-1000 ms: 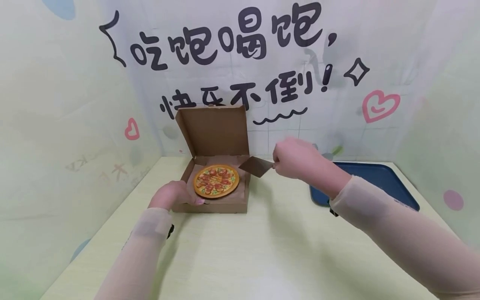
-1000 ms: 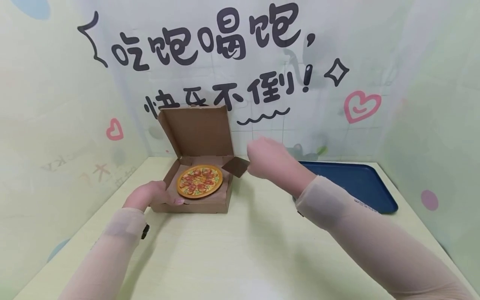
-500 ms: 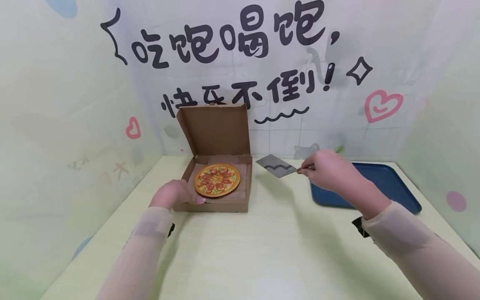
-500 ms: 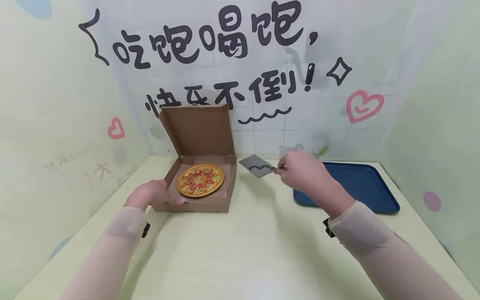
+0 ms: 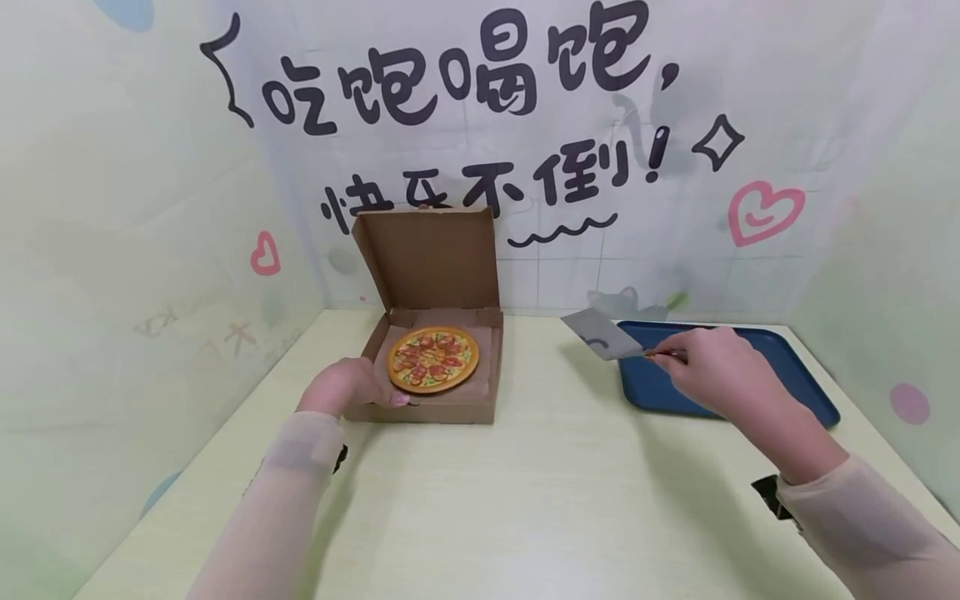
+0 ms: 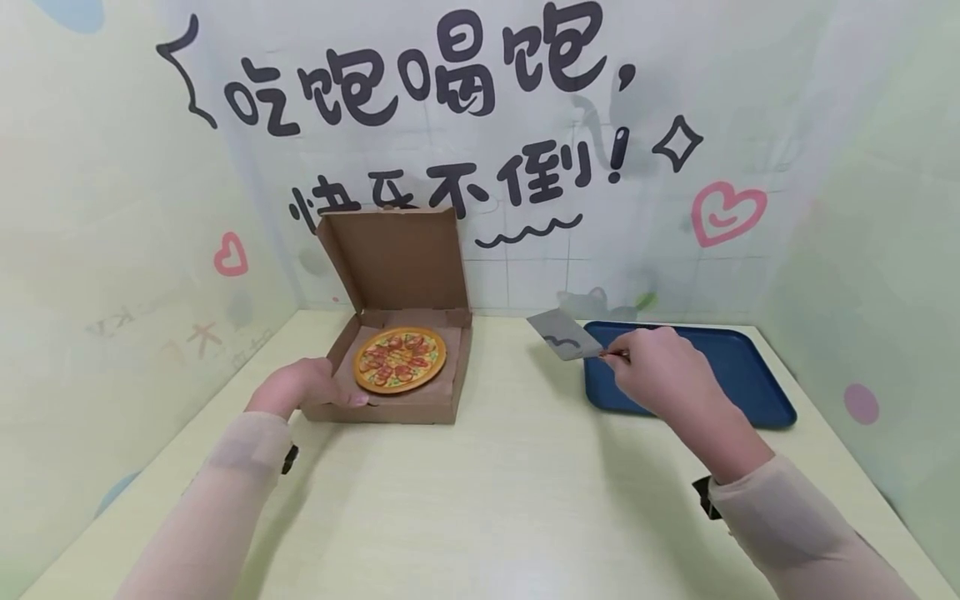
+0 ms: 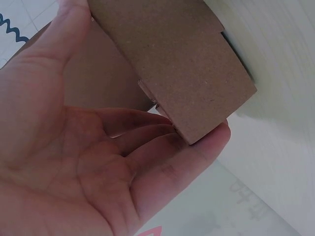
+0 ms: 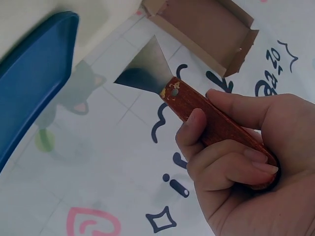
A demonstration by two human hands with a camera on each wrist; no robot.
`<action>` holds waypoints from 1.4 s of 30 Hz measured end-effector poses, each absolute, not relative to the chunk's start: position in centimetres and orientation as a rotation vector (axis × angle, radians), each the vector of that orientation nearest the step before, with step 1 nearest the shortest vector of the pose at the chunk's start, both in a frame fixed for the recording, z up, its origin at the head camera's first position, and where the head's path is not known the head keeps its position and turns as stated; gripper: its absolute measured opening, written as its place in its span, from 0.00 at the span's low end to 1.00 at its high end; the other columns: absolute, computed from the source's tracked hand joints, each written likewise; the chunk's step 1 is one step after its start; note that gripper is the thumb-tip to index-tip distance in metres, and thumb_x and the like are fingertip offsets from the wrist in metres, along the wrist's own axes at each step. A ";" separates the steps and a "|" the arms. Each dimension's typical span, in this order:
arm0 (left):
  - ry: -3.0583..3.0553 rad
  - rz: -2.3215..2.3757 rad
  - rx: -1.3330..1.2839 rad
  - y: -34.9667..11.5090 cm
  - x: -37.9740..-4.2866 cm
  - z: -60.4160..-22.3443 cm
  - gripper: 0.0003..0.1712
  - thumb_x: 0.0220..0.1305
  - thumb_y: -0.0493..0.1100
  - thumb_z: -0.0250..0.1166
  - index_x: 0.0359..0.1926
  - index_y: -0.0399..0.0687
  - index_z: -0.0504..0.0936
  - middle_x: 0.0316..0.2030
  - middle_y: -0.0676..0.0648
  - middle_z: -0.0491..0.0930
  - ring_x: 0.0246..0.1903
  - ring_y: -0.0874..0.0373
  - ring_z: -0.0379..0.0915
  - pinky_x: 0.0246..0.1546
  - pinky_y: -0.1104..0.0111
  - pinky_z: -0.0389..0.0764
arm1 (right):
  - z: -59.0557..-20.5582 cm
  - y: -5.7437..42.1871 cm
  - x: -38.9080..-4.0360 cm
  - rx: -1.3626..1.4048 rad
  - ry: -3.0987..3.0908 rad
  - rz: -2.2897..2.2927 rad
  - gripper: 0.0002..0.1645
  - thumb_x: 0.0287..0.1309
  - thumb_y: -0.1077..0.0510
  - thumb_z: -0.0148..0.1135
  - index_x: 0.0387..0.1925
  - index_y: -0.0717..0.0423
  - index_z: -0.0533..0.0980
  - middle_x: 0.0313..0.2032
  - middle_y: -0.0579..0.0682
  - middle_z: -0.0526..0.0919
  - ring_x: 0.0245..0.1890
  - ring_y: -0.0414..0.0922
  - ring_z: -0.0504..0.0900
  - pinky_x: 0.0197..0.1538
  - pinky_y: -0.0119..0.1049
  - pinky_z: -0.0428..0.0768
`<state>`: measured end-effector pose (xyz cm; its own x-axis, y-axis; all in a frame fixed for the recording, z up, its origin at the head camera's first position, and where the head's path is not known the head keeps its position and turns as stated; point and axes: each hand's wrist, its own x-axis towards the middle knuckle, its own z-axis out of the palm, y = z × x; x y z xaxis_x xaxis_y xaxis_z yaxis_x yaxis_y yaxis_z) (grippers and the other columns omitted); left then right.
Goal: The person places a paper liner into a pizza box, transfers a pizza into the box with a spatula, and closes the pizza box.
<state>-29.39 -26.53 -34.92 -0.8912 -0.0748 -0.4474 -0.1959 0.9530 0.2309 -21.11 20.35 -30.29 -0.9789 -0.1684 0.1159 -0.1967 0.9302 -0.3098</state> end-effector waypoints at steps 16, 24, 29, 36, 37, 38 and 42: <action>2.662 0.384 -0.171 -26.7 -29.3 -35.0 0.61 0.57 0.72 0.76 0.74 0.30 0.69 0.74 0.25 0.68 0.69 0.31 0.71 0.68 0.40 0.77 | -33.1 24.7 -19.6 0.136 -3.028 0.534 0.20 0.76 0.52 0.60 0.55 0.62 0.86 0.37 0.56 0.90 0.22 0.44 0.74 0.24 0.39 0.68; 2.660 0.376 -0.175 -26.6 -29.3 -34.9 0.59 0.58 0.71 0.76 0.73 0.30 0.70 0.73 0.26 0.69 0.68 0.32 0.71 0.68 0.40 0.77 | -34.3 26.8 -19.1 0.142 -2.974 0.475 0.18 0.73 0.53 0.62 0.52 0.61 0.87 0.40 0.59 0.91 0.29 0.47 0.80 0.29 0.38 0.71; 2.661 0.380 -0.159 -26.6 -29.2 -34.8 0.59 0.58 0.71 0.76 0.73 0.30 0.70 0.73 0.25 0.68 0.69 0.31 0.70 0.68 0.39 0.76 | -34.8 27.9 -18.9 0.139 -2.960 0.453 0.17 0.73 0.54 0.63 0.48 0.63 0.87 0.42 0.63 0.91 0.31 0.49 0.82 0.30 0.38 0.71; 2.651 0.384 -0.181 -26.7 -29.4 -34.9 0.61 0.58 0.70 0.76 0.75 0.29 0.67 0.74 0.25 0.67 0.69 0.31 0.69 0.70 0.39 0.75 | -35.4 29.0 -18.6 0.082 -2.997 0.456 0.18 0.73 0.54 0.62 0.50 0.64 0.87 0.44 0.66 0.90 0.33 0.52 0.84 0.29 0.38 0.72; 2.650 0.386 -0.186 -26.7 -29.4 -34.9 0.61 0.59 0.70 0.76 0.75 0.29 0.67 0.74 0.25 0.67 0.70 0.31 0.69 0.70 0.39 0.75 | -35.4 29.2 -18.6 0.076 -3.004 0.449 0.19 0.73 0.53 0.62 0.51 0.64 0.87 0.45 0.67 0.90 0.33 0.53 0.84 0.29 0.38 0.72; 2.649 0.385 -0.188 -26.6 -29.4 -34.8 0.61 0.59 0.70 0.76 0.75 0.29 0.66 0.74 0.25 0.67 0.70 0.31 0.69 0.70 0.39 0.75 | -35.5 29.4 -18.6 0.070 -3.008 0.443 0.19 0.73 0.53 0.62 0.51 0.64 0.86 0.46 0.68 0.89 0.35 0.55 0.85 0.29 0.38 0.72; 2.639 0.389 -0.185 -26.5 -29.4 -34.8 0.61 0.59 0.70 0.76 0.75 0.29 0.67 0.74 0.25 0.67 0.70 0.30 0.69 0.69 0.39 0.75 | -35.7 30.5 -18.5 0.052 -3.006 0.411 0.19 0.72 0.53 0.61 0.52 0.64 0.86 0.48 0.70 0.88 0.38 0.61 0.85 0.31 0.42 0.74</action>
